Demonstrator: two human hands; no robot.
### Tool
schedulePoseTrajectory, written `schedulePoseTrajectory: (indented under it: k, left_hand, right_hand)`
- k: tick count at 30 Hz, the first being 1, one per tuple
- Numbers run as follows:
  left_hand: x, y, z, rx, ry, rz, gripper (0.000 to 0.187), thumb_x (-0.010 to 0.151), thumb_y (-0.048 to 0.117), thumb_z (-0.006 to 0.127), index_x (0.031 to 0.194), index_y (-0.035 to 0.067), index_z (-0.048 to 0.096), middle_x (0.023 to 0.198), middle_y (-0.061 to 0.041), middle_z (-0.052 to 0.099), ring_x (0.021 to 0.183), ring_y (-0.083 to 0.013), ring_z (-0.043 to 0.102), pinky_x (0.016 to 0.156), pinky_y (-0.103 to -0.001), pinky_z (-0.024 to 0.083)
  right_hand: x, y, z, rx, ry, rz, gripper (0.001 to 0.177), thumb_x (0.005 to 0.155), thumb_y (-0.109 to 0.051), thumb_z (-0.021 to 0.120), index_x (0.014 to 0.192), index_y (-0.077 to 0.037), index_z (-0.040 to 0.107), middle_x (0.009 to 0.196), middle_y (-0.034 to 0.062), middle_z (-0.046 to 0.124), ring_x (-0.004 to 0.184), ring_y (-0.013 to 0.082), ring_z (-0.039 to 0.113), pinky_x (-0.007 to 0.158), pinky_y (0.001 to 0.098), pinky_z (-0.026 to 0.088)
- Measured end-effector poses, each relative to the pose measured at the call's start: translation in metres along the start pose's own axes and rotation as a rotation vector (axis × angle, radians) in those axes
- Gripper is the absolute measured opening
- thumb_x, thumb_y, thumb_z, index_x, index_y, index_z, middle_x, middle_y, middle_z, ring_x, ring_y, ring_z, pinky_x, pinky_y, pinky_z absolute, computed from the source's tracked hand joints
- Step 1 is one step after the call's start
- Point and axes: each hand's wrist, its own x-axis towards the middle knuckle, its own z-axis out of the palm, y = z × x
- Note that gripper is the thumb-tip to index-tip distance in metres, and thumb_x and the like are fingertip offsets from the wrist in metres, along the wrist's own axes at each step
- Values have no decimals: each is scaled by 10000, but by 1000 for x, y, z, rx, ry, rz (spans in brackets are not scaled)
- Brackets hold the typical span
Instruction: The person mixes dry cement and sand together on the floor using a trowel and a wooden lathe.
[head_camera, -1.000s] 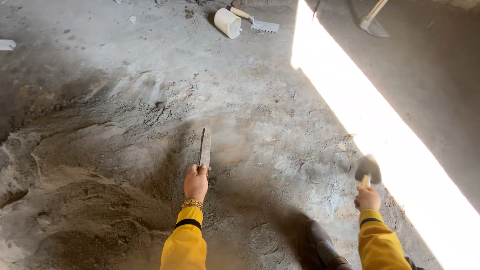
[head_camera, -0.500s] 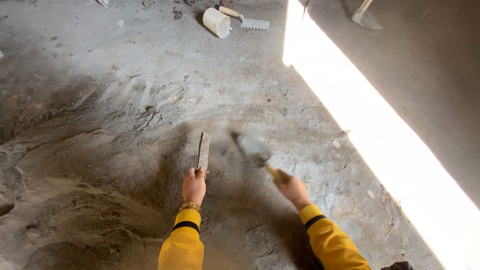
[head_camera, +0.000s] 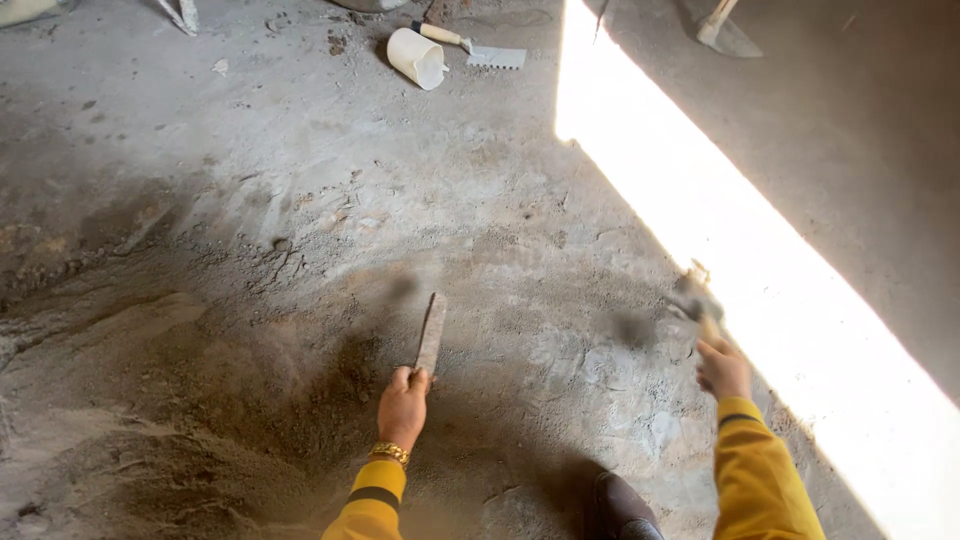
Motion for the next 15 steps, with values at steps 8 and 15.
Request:
schedulePoseTrajectory:
  k: [8, 15]
  left_hand:
    - [-12, 42, 42, -221, 84, 90, 382, 1003, 414, 539, 862, 80, 660, 713, -49, 734, 570, -184, 675, 511, -369, 504]
    - [-16, 77, 17, -96, 137, 83, 388, 999, 424, 508, 974, 60, 642, 812, -143, 735, 806, -388, 710, 691, -504, 529]
  right_hand:
    - [-113, -27, 176, -508, -509, -342, 642, 927, -347, 671, 1527, -259, 456, 1087, 54, 762, 541, 119, 547, 486, 282, 520]
    - [-157, -118, 190, -1449, -580, -970, 573, 1048, -462, 458, 1587, -308, 341, 942, 114, 769, 611, 147, 587, 543, 314, 522]
